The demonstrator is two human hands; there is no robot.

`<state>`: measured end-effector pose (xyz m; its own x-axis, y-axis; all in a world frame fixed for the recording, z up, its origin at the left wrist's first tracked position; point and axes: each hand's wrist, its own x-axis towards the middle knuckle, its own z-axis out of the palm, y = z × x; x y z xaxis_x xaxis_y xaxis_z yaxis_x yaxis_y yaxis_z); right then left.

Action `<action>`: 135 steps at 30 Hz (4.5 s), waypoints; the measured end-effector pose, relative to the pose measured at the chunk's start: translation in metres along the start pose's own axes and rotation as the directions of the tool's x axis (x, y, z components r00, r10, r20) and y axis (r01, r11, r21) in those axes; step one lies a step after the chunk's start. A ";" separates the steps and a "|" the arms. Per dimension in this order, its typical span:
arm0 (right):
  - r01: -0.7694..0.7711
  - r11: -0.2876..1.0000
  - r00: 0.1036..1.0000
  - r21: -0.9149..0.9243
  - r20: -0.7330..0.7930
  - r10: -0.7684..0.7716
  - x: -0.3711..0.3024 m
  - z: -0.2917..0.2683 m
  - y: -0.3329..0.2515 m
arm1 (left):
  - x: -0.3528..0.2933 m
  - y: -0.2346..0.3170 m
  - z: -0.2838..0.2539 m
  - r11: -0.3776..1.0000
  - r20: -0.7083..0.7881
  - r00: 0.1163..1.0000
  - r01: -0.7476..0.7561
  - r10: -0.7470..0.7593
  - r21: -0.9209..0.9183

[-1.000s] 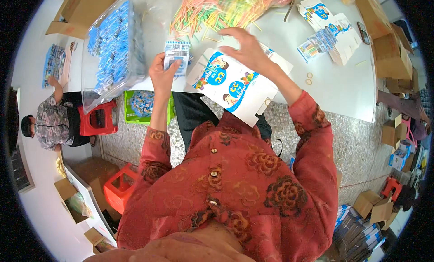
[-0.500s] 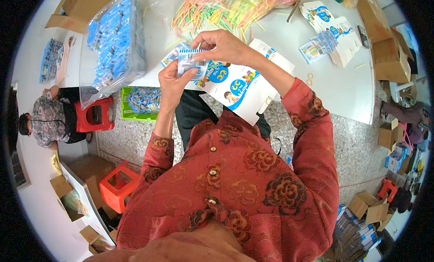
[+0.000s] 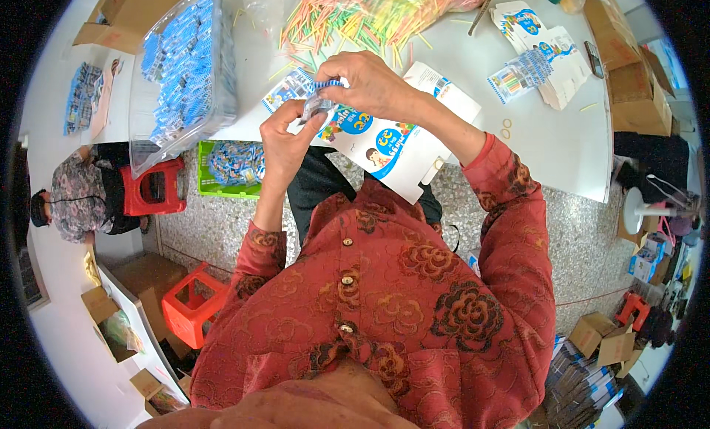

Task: Sorting and packing small plastic parts into small plastic bags at a workstation.

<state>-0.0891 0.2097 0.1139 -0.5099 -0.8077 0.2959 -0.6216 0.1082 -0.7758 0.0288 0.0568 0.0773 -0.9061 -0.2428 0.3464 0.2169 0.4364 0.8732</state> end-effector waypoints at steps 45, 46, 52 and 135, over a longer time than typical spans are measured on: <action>0.109 0.685 0.992 -0.720 0.038 -0.118 0.031 -0.029 0.134 | -0.047 -0.030 -0.011 0.947 -0.182 0.941 0.249 -0.287 -0.205; 0.202 0.583 0.978 -0.787 0.135 -0.158 0.039 -0.029 0.136 | -0.048 -0.031 -0.013 0.946 -0.185 0.939 0.251 -0.290 -0.207; 0.392 0.445 0.920 -0.805 0.356 -0.166 0.075 -0.034 0.146 | -0.051 -0.042 -0.018 0.921 -0.191 0.928 0.259 -0.321 -0.291; -0.189 0.852 0.982 0.488 0.118 0.150 0.000 -0.027 -0.026 | -0.019 -0.013 0.010 0.976 -0.069 0.989 0.117 -0.131 -0.183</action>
<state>-0.0889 0.2223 0.1485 -0.5238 -0.8450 0.1081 -0.1429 -0.0379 -0.9890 0.0393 0.0645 0.0562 -0.8994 -0.3574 0.2516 0.1724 0.2387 0.9557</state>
